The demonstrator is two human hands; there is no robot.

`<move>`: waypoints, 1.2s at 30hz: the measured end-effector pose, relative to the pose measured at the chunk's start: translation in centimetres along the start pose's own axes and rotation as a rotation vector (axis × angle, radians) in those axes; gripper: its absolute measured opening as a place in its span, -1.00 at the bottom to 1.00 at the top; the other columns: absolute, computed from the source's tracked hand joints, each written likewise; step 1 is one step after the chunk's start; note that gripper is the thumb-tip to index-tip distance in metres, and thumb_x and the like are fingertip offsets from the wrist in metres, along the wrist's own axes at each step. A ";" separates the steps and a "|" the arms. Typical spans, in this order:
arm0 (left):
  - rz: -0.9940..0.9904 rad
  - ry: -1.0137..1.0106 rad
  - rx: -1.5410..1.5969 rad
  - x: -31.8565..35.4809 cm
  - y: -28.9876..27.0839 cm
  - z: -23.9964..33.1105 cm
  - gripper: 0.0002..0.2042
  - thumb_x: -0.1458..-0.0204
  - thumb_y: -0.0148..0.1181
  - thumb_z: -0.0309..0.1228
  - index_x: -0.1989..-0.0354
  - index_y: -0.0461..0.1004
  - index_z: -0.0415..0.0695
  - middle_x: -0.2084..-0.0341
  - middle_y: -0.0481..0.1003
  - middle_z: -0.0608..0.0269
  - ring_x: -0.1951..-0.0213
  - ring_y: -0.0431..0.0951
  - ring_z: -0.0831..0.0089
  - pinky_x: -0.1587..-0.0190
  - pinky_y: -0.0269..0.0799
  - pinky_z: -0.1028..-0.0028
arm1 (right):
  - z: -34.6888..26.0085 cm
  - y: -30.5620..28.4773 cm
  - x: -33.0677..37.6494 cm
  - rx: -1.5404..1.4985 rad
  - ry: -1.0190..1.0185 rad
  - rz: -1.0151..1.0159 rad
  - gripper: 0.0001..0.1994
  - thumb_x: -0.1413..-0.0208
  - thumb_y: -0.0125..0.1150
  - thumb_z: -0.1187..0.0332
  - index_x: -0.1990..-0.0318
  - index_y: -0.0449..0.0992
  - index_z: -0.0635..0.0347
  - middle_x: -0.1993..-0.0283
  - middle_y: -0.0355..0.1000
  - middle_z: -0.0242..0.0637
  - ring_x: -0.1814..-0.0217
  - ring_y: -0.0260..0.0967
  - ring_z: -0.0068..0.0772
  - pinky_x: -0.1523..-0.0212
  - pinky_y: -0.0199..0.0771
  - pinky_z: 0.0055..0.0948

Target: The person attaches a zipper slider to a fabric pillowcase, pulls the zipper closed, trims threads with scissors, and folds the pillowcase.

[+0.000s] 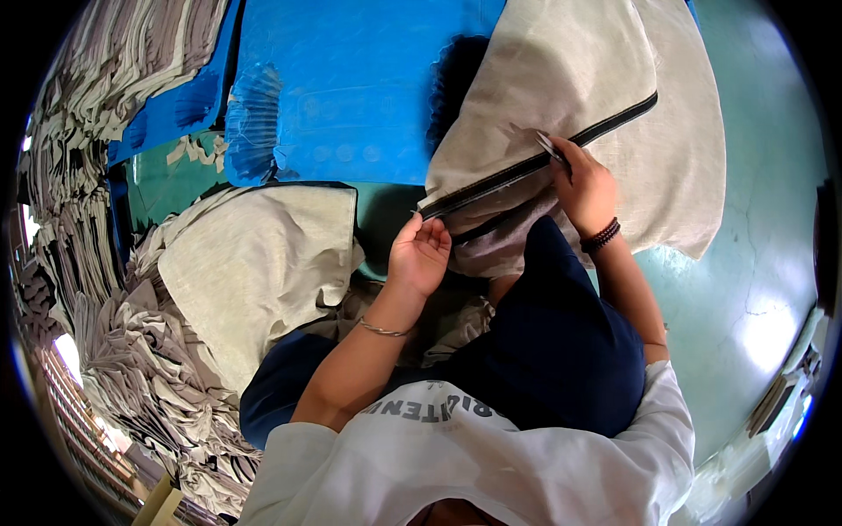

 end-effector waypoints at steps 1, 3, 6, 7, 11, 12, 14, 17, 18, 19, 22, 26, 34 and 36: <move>-0.008 -0.026 0.041 0.2 0.4 -0.4 -0.88 0.02 0.06 -0.34 0.44 0.33 -0.10 0.50 0.43 0.32 0.39 0.43 0.46 0.28 0.36 0.44 | -0.3 -0.3 -0.1 -0.060 -0.013 0.036 -0.75 0.11 0.06 0.38 0.19 0.40 0.04 0.39 0.41 -0.17 0.42 0.35 -0.14 0.45 0.33 -0.30; -0.014 -0.066 0.060 1.2 1.5 -1.2 -0.89 0.01 0.04 -0.35 0.43 0.32 -0.10 0.46 0.45 0.28 0.37 0.45 0.46 0.26 0.36 0.43 | -0.1 -0.4 -0.3 -0.129 0.058 0.016 -0.77 0.09 0.06 0.37 0.21 0.41 0.07 0.43 0.40 -0.15 0.44 0.35 -0.12 0.46 0.33 -0.30; -0.049 -0.083 0.050 2.0 2.9 -2.2 -0.86 0.00 0.02 -0.32 0.39 0.30 -0.11 0.35 0.46 0.24 0.33 0.45 0.45 0.27 0.36 0.42 | 0.0 -0.5 -0.5 -0.185 0.072 0.029 -0.80 0.07 0.06 0.35 0.23 0.42 0.10 0.48 0.39 -0.12 0.47 0.34 -0.09 0.46 0.33 -0.30; -0.069 -0.093 0.031 2.2 3.5 -2.5 -0.85 0.00 0.02 -0.31 0.38 0.30 -0.11 0.34 0.45 0.25 0.32 0.45 0.46 0.27 0.36 0.42 | 0.0 -0.5 -0.5 -0.193 0.061 0.039 -0.80 0.06 0.05 0.35 0.23 0.42 0.10 0.50 0.38 -0.11 0.47 0.34 -0.08 0.46 0.33 -0.30; -0.157 -0.166 -0.042 1.9 5.1 -4.1 -0.76 0.00 0.03 -0.27 0.26 0.33 -0.17 0.34 0.43 0.31 0.30 0.42 0.50 0.24 0.32 0.47 | -0.1 0.2 -0.2 -0.133 0.040 -0.007 -0.78 0.10 0.07 0.36 0.23 0.42 0.10 0.46 0.40 -0.15 0.45 0.36 -0.12 0.46 0.34 -0.32; -0.160 -0.183 -0.055 1.7 5.2 -4.4 -0.75 0.00 0.03 -0.27 0.24 0.33 -0.18 0.36 0.42 0.32 0.30 0.41 0.51 0.23 0.32 0.48 | -0.2 0.4 0.0 -0.119 0.030 -0.026 -0.77 0.11 0.09 0.36 0.22 0.42 0.09 0.45 0.40 -0.17 0.45 0.36 -0.14 0.46 0.35 -0.33; -0.149 -0.188 -0.074 1.2 5.3 -4.7 -0.73 0.01 0.04 -0.26 0.25 0.34 -0.22 0.39 0.40 0.34 0.32 0.39 0.54 0.23 0.30 0.50 | -1.0 0.8 0.0 -0.034 -0.038 -0.059 -0.74 0.14 0.09 0.37 0.21 0.41 0.07 0.43 0.41 -0.24 0.44 0.37 -0.21 0.46 0.37 -0.36; -0.099 -0.167 -0.106 -0.1 4.3 -4.6 -0.74 0.02 0.07 -0.27 0.26 0.34 -0.21 0.39 0.40 0.35 0.33 0.39 0.55 0.25 0.30 0.51 | -2.8 2.0 0.1 0.219 -0.194 -0.109 -0.68 0.15 0.01 0.42 0.14 0.36 -0.01 0.44 0.39 -0.40 0.41 0.38 -0.39 0.48 0.38 -0.46; -0.077 -0.160 -0.121 -0.5 4.0 -4.5 -0.75 0.03 0.09 -0.28 0.27 0.35 -0.20 0.39 0.40 0.36 0.33 0.39 0.56 0.27 0.29 0.51 | -3.2 2.3 -0.1 0.247 -0.214 -0.121 -0.69 0.14 -0.01 0.43 0.14 0.36 -0.01 0.46 0.37 -0.41 0.41 0.38 -0.39 0.49 0.38 -0.47; -0.055 -0.152 -0.136 -0.8 3.7 -4.5 -0.76 0.04 0.10 -0.28 0.27 0.36 -0.18 0.39 0.40 0.37 0.34 0.39 0.56 0.28 0.29 0.52 | -3.7 2.5 -0.4 0.274 -0.234 -0.134 -0.69 0.13 -0.03 0.44 0.15 0.36 -0.02 0.47 0.36 -0.41 0.41 0.37 -0.40 0.50 0.38 -0.48; -0.073 -0.108 -0.214 -0.9 3.7 -4.2 -0.80 0.05 0.12 -0.31 0.29 0.38 -0.12 0.39 0.41 0.40 0.36 0.38 0.58 0.29 0.28 0.51 | -4.3 3.0 -1.2 0.253 -0.316 -0.137 -0.77 0.15 -0.03 0.46 0.28 0.42 -0.02 0.43 0.30 -0.41 0.44 0.36 -0.41 0.51 0.37 -0.48; -0.086 -0.085 -0.231 -1.3 3.6 -4.0 -0.84 0.04 0.11 -0.32 0.33 0.40 -0.09 0.42 0.42 0.41 0.37 0.38 0.58 0.29 0.28 0.52 | -4.9 3.7 -2.0 0.114 -0.413 -0.226 -0.84 0.19 0.00 0.50 0.40 0.43 0.05 0.33 0.27 -0.36 0.41 0.37 -0.37 0.47 0.38 -0.46; -0.140 -0.066 -0.236 -1.7 3.6 -4.0 -0.86 0.04 0.10 -0.32 0.36 0.40 -0.10 0.42 0.44 0.37 0.35 0.39 0.57 0.30 0.29 0.51 | 2.3 4.4 -3.9 -0.656 0.138 -0.227 -0.94 -0.01 0.01 0.46 0.42 0.32 0.27 0.53 0.33 -0.34 0.46 0.30 -0.48 0.38 0.29 -0.53; -0.143 -0.067 -0.232 -1.6 3.5 -3.9 -0.85 0.04 0.10 -0.32 0.36 0.39 -0.10 0.42 0.44 0.37 0.35 0.40 0.57 0.30 0.29 0.51 | 3.3 4.6 -3.8 -0.784 0.253 -0.228 -0.90 -0.07 -0.06 0.45 0.43 0.30 0.27 0.59 0.29 -0.41 0.51 0.18 -0.66 0.45 0.21 -0.67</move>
Point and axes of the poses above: each hand's wrist, its own x-axis away from the middle knuckle, its own y-axis out of the palm, z = x × y, the point moved 10 cm from there along -x, towards the middle knuckle
